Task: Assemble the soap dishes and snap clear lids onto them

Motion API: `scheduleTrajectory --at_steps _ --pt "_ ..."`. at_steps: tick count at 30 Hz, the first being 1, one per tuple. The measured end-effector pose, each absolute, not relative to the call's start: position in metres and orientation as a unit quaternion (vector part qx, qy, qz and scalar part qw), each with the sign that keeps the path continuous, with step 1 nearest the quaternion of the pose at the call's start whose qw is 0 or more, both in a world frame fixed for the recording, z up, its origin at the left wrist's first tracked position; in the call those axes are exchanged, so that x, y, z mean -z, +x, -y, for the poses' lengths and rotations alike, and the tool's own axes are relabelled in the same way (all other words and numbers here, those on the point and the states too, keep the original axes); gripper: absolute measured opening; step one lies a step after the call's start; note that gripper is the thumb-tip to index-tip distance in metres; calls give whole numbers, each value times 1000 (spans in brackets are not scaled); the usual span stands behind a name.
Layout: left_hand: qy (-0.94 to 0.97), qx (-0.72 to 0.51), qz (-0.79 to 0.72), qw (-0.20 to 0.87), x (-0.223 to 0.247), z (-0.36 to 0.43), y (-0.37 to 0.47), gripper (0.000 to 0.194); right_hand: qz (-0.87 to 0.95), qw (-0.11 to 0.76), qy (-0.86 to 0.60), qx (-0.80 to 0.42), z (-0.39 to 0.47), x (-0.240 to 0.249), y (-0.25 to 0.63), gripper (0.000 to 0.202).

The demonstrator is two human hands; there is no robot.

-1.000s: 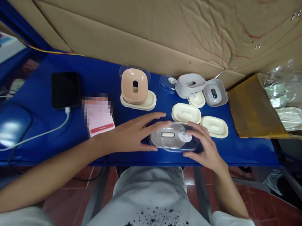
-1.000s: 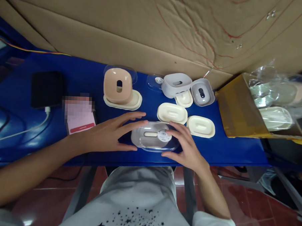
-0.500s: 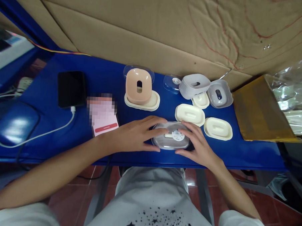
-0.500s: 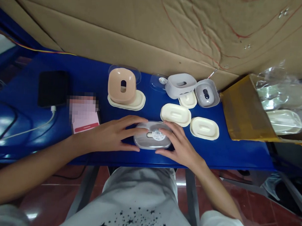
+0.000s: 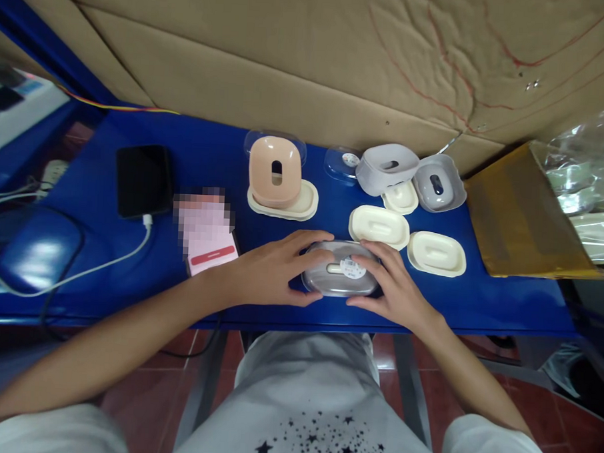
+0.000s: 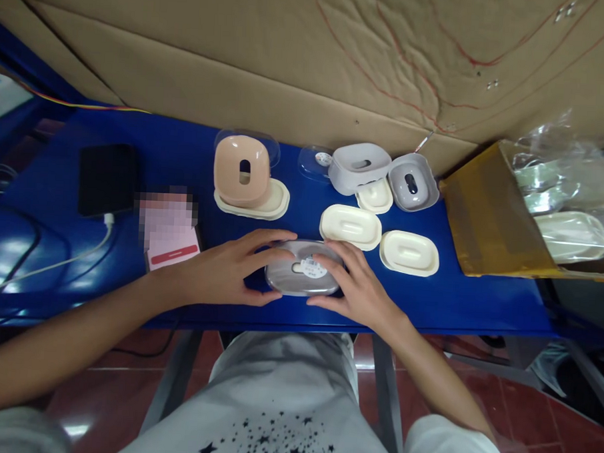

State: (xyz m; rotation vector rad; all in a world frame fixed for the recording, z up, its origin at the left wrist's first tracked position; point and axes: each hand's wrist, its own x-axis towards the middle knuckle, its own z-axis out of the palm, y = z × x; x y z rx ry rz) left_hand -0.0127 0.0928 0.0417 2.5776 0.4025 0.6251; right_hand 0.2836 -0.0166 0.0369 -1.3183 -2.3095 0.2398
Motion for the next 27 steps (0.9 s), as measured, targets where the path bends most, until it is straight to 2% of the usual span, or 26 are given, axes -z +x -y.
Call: scheduleTrajectory --at_steps 5,10,15,20,24,27 --pt "944 -226 -123 206 -43 -93 -11 47 849 244 -462 -80 18 -31 285 95" --pt "941 -217 -147 216 -44 -89 -10 53 869 206 -439 -100 23 -33 291 86" --pt "944 -200 -146 216 -45 -91 -9 53 866 220 -438 -99 24 -33 291 88" --pt "968 -156 -131 145 -71 -113 -9 61 864 220 -448 -73 31 -35 293 86" --pt "961 -179 -205 42 -84 -153 4 37 839 224 -493 -51 59 -35 310 83" --pt "945 -177 -273 -14 -79 -197 13 31 806 222 -548 -30 90 -32 333 79"
